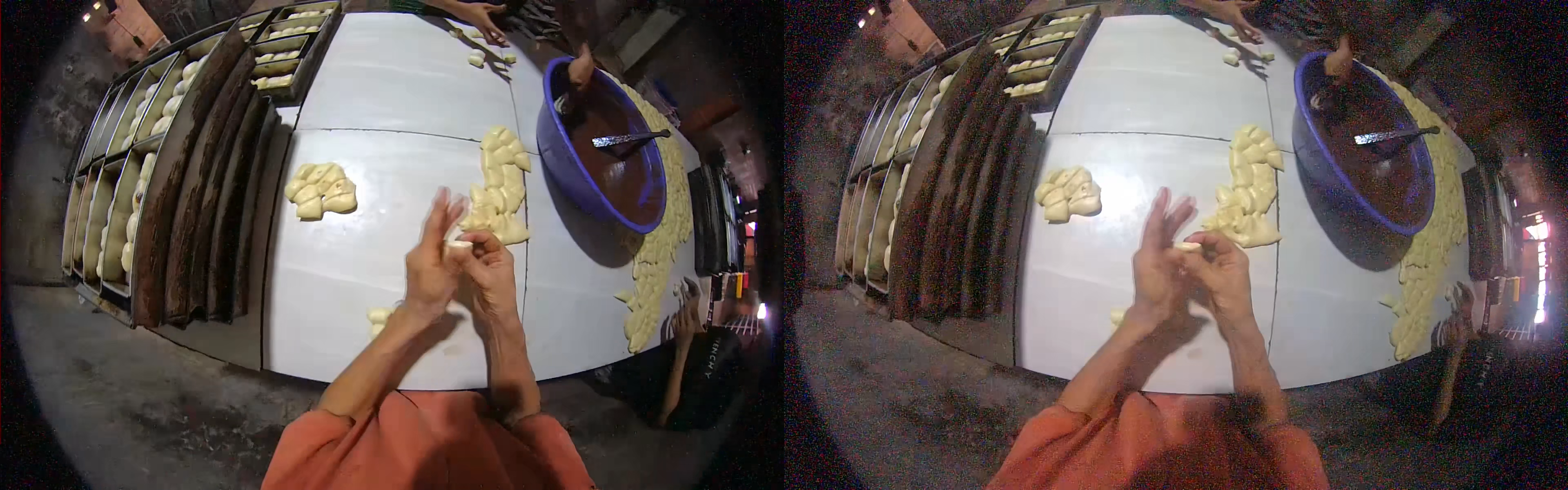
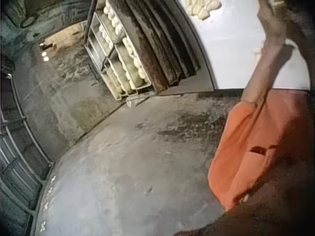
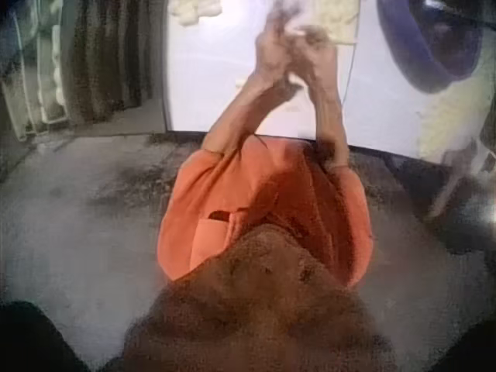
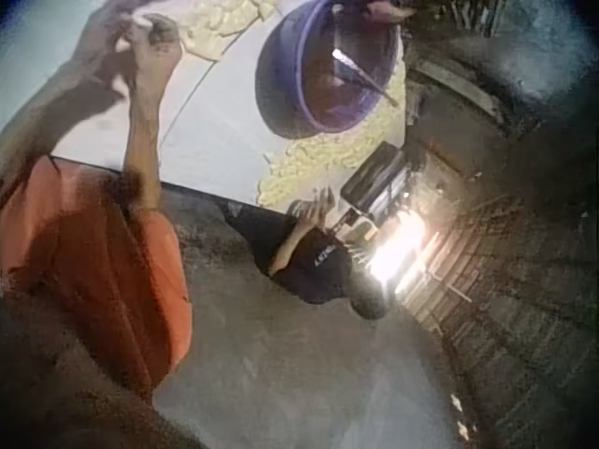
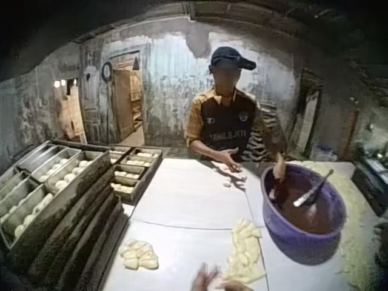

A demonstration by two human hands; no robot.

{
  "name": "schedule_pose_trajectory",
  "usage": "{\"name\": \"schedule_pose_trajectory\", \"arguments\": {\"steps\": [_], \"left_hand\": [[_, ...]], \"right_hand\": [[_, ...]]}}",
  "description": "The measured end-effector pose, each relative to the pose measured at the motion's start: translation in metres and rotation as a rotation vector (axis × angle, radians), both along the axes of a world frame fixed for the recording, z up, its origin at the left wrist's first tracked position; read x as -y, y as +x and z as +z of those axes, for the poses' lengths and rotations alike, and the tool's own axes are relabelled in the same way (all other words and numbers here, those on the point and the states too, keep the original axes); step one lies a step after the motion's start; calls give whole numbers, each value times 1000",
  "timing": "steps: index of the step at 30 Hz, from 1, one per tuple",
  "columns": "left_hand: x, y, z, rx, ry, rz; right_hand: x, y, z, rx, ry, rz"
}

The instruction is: The person shapes pieces of dough into small rolls by hand and places them into metal baking pans on a work table.

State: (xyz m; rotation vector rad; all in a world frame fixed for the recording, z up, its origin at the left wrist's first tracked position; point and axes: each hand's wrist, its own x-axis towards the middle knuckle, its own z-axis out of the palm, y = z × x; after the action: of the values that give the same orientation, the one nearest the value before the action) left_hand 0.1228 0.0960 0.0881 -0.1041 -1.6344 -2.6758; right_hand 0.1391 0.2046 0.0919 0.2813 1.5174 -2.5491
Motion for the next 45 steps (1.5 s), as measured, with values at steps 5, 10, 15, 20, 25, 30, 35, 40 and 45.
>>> {"name": "schedule_pose_trajectory", "arguments": {"steps": [5, 10, 15, 20, 25, 30, 35, 40, 45], "left_hand": [[-51, -2, -25, -343, -126, 116], [-79, 10, -40, 78, 123, -197], [-38, 10, -17, 436, 111, -407], [-3, -5, -9, 383, -60, -252], [-1, 6, -19, 496, -46, -344], [5, 8, -16, 338, -319, -417], [-11, -12, 1, 308, -311, -472], [-51, -24, 9, 316, -37, -459], [-37, -18, 20, 560, 487, -367]], "right_hand": [[-17, -4, 27, -23, -344, -96], [-58, -33, 32, -7, -282, -102], [-170, -93, 68, -283, 360, -371], [-287, -162, 35, -82, 1103, -119], [-328, -193, -19, -11, 1504, 610], [-276, -171, 39, 171, 1351, 379], [-250, -140, 64, -32, 357, -16], [-139, -96, 69, -25, 134, -252], [-72, -67, 23, -47, -114, -13]]}}
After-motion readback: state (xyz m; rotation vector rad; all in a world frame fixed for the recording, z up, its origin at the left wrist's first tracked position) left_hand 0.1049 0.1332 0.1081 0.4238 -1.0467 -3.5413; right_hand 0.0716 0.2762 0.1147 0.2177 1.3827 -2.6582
